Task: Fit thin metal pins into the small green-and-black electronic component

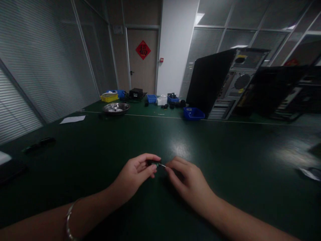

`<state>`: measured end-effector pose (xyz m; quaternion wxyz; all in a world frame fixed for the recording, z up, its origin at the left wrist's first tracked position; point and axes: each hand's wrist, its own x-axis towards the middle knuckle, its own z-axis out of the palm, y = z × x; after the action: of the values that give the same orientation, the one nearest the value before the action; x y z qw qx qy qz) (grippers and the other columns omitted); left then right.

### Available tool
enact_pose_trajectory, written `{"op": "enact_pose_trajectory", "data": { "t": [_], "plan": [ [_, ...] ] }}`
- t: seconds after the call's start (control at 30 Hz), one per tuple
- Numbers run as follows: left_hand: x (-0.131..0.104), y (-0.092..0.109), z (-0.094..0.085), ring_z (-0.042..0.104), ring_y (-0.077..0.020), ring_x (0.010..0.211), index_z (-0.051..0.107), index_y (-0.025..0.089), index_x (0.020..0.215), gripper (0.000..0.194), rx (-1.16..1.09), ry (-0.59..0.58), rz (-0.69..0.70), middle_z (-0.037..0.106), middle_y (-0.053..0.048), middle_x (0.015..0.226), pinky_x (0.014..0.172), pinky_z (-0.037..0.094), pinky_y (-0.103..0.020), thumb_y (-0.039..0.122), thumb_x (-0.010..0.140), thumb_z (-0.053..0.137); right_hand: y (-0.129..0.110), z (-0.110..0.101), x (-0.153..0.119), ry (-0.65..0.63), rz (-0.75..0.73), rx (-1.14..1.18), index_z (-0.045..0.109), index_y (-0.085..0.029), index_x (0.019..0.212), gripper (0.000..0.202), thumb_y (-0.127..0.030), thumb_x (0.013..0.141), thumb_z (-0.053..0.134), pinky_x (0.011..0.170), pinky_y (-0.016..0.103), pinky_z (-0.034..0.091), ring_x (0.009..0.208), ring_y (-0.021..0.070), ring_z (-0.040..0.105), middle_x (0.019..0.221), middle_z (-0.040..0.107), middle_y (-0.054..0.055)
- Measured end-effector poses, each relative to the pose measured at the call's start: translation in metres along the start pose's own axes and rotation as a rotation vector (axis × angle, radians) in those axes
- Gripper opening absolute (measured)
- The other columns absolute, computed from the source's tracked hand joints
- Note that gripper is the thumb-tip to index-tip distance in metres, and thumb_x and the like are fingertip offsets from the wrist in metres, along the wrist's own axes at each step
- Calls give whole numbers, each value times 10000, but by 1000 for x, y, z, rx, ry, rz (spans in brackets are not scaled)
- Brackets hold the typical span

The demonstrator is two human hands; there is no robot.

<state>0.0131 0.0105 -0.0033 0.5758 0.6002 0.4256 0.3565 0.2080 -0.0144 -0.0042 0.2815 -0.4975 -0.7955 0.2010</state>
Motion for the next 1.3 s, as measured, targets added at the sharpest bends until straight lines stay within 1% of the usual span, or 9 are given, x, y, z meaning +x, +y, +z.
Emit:
{"op": "enact_pose_trajectory", "data": {
  "t": [0.2,0.5,0.73,1.0,1.3],
  "plan": [
    [1,-2,-1,553,-146,691,623,135,1068,278,-35,-27,4,603,-8,748,697,443,-297,284,843,555,2,1,-1,5,-12,35,639,-204,905,185,-240,928,459,647,243,420,717,129,562,854,603,18],
    [3,-10,-4,555,-142,673,656,136,1027,254,-123,-46,3,613,-14,727,669,433,-288,288,832,597,1,0,-1,-1,-39,64,648,-199,886,184,-229,922,470,649,248,419,720,133,565,845,608,22],
    [3,-10,-4,553,-133,675,664,136,1023,243,-159,-59,-21,616,-20,739,663,435,-277,271,831,602,0,-1,-2,1,-46,66,651,-190,883,197,-235,925,464,648,247,418,719,132,564,845,609,29],
    [1,-6,-2,549,-138,655,660,120,1001,243,-92,-21,14,608,-19,716,651,436,-281,275,825,596,-1,1,-1,5,-27,22,654,-208,887,200,-245,928,461,655,248,421,728,132,566,857,606,22],
    [5,-14,-5,540,-136,663,682,134,976,218,-187,-77,-36,616,-31,732,646,429,-275,278,837,595,0,0,-2,-3,-59,32,653,-197,908,201,-242,933,459,673,241,433,756,130,574,878,608,28]
  ]
}}
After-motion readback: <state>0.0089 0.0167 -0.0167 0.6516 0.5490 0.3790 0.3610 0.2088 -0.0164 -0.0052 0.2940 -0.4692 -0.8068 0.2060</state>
